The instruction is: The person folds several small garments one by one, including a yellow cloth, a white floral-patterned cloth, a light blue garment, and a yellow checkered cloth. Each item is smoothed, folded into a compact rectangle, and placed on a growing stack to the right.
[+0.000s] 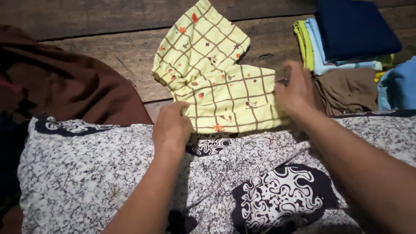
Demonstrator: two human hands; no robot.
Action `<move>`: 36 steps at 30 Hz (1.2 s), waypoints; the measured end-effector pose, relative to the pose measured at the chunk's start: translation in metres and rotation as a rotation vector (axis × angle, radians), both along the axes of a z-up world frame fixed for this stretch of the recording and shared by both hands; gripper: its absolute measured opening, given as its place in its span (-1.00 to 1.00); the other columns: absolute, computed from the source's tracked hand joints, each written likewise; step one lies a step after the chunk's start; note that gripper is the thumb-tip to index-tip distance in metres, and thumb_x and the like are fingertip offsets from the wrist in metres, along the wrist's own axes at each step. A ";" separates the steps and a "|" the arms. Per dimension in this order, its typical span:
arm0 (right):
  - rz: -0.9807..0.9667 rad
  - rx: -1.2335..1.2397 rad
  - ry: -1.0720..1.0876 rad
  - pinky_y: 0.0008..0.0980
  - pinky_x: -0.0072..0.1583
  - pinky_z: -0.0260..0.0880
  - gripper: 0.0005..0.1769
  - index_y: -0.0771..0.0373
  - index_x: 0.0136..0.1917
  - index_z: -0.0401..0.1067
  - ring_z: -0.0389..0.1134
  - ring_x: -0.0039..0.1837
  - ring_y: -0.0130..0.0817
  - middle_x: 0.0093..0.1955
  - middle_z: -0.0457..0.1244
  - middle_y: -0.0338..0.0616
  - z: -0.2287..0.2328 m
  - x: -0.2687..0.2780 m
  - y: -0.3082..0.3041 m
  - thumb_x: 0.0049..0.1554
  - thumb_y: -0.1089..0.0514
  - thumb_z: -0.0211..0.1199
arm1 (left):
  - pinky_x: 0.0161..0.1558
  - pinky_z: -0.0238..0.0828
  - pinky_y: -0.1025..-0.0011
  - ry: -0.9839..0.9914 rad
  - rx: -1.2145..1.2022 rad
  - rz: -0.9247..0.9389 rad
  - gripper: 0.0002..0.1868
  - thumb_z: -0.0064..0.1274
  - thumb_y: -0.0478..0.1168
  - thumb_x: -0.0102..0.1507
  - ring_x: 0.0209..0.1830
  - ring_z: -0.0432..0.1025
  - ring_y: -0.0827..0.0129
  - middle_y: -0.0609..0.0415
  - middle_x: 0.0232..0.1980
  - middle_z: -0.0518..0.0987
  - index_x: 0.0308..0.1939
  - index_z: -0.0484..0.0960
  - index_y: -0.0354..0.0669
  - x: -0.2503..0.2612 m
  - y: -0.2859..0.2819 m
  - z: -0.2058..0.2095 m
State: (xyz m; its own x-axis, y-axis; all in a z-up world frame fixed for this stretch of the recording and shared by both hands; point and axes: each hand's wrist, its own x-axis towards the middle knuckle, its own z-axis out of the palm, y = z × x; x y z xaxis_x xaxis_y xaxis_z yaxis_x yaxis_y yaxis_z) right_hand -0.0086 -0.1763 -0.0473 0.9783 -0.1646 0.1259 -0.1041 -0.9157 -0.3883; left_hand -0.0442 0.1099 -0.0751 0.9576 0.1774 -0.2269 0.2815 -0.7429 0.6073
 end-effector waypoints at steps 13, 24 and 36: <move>0.498 -0.349 0.379 0.35 0.48 -0.50 -0.26 0.06 0.66 -0.24 -0.47 0.68 -0.24 0.76 -0.46 -0.16 -0.039 -0.007 0.058 0.29 -0.17 -0.31 | 0.04 0.43 -0.02 0.025 0.142 -0.091 -0.58 -0.15 -0.28 0.33 0.06 0.50 -0.11 -0.19 0.06 0.60 0.26 0.56 0.01 -0.009 0.004 0.007; 0.589 -0.278 0.314 0.41 0.45 -0.30 -0.40 -0.05 0.57 -0.03 -0.25 0.67 -0.24 0.69 -0.27 -0.20 -0.042 -0.010 0.057 0.30 -0.11 -0.15 | 0.09 0.40 0.01 0.020 0.006 0.034 -0.52 -0.04 -0.30 0.19 0.08 0.48 -0.12 -0.20 0.09 0.59 0.20 0.63 0.08 0.002 0.006 0.012; 0.505 -0.325 0.804 0.05 0.20 0.34 -0.75 0.03 0.01 0.51 0.43 0.13 -0.09 0.04 0.39 -0.10 0.023 -0.030 0.048 0.20 -0.06 0.08 | 0.16 0.35 -0.04 0.180 0.312 -0.231 -0.70 0.07 -0.24 0.15 0.23 0.35 -0.06 -0.13 0.19 0.45 -0.09 0.69 -0.31 -0.017 0.008 0.041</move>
State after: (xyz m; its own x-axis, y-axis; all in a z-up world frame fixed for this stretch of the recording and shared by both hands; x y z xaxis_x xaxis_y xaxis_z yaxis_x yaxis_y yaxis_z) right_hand -0.0389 -0.1283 -0.0247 0.7382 0.2185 -0.6383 0.2048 -0.9740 -0.0965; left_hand -0.0609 0.1174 -0.0340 0.9301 0.0491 -0.3639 0.1670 -0.9392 0.3001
